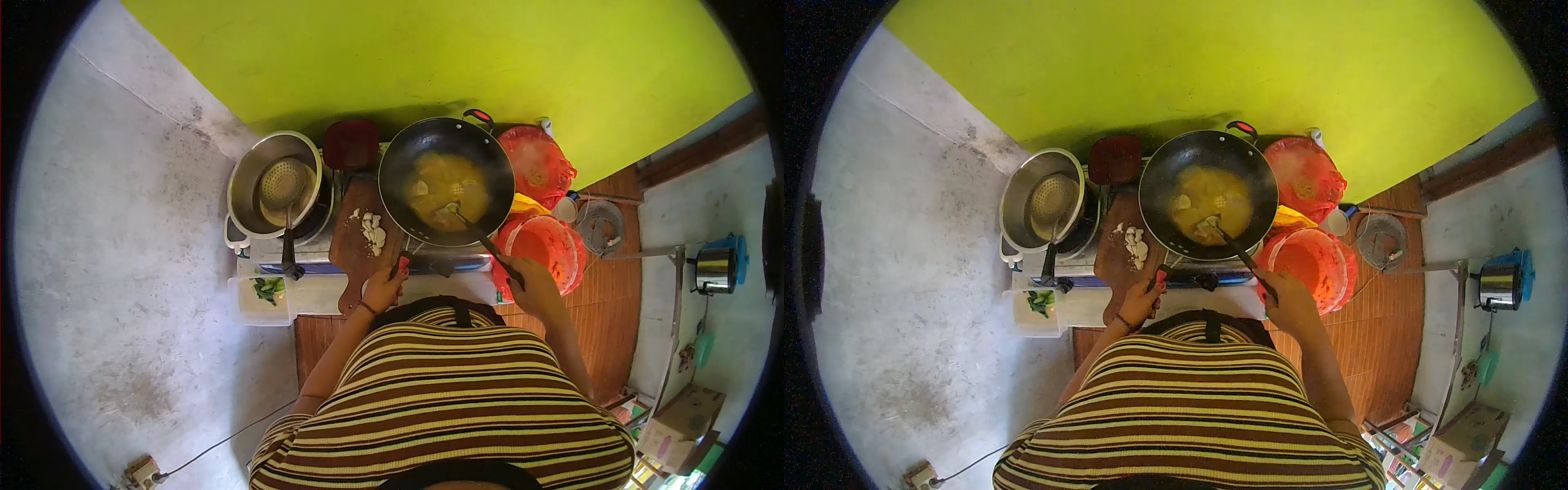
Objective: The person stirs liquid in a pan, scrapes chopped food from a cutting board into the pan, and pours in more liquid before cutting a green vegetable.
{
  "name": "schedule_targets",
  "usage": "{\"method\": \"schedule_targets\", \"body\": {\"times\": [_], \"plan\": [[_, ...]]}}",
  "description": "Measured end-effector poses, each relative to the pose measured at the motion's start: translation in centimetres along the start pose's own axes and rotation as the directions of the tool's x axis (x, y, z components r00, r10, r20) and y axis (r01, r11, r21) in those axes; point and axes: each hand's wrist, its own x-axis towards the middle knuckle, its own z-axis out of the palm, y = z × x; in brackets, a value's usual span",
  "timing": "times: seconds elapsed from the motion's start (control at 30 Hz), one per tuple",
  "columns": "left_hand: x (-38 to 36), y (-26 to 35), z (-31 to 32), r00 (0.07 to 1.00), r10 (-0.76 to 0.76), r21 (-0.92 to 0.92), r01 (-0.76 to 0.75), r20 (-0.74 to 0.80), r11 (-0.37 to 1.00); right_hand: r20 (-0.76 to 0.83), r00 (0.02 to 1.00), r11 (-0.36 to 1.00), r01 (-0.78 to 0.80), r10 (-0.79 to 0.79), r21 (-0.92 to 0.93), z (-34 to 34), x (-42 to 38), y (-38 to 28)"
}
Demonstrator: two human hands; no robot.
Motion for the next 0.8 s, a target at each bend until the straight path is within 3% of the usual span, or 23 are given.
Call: {"method": "schedule_targets", "body": {"times": [0.3, 0.4, 0.5, 0.53, 0.6, 0.8], "plan": [[0.3, -0.2, 0.0, 0.999, -0.054, -0.021, 0.054, 0.011, 0.998, -0.184, 0.982, 0.988, 0.063, -0.037, 0.138, 5.6, 3.4, 0.2], [0.2, 0.0, -0.1, 0.998, -0.064, -0.025, 0.065, 0.012, 0.998, -0.314, 0.944, 0.968, 0.166, -0.101, 0.188, 6.8, 4.9, 0.3], [0.2, -0.2, 0.1, 0.999, -0.051, -0.059, 0.051, 0.001, 0.997, -0.147, 0.973, 0.917, -0.108, 0.176, 0.385, 5.3, 5.3, -1.6], [0.3, -0.4, 0.1, 0.999, -0.045, -0.072, 0.044, -0.005, 0.996, -0.191, 0.969, 0.917, -0.072, 0.158, 0.393, 5.4, 5.6, -1.4], [0.4, -0.6, 0.2, 0.999, -0.038, -0.077, 0.037, -0.006, 0.996, -0.280, 0.952, 0.915, -0.001, 0.124, 0.404, 6.0, 6.4, -0.8], [0.3, -0.2, -0.1, 0.998, -0.055, -0.017, 0.055, 0.030, 0.998, -0.273, 0.962, 0.984, 0.024, 0.025, 0.174, 7.1, 8.0, 0.0]]}}
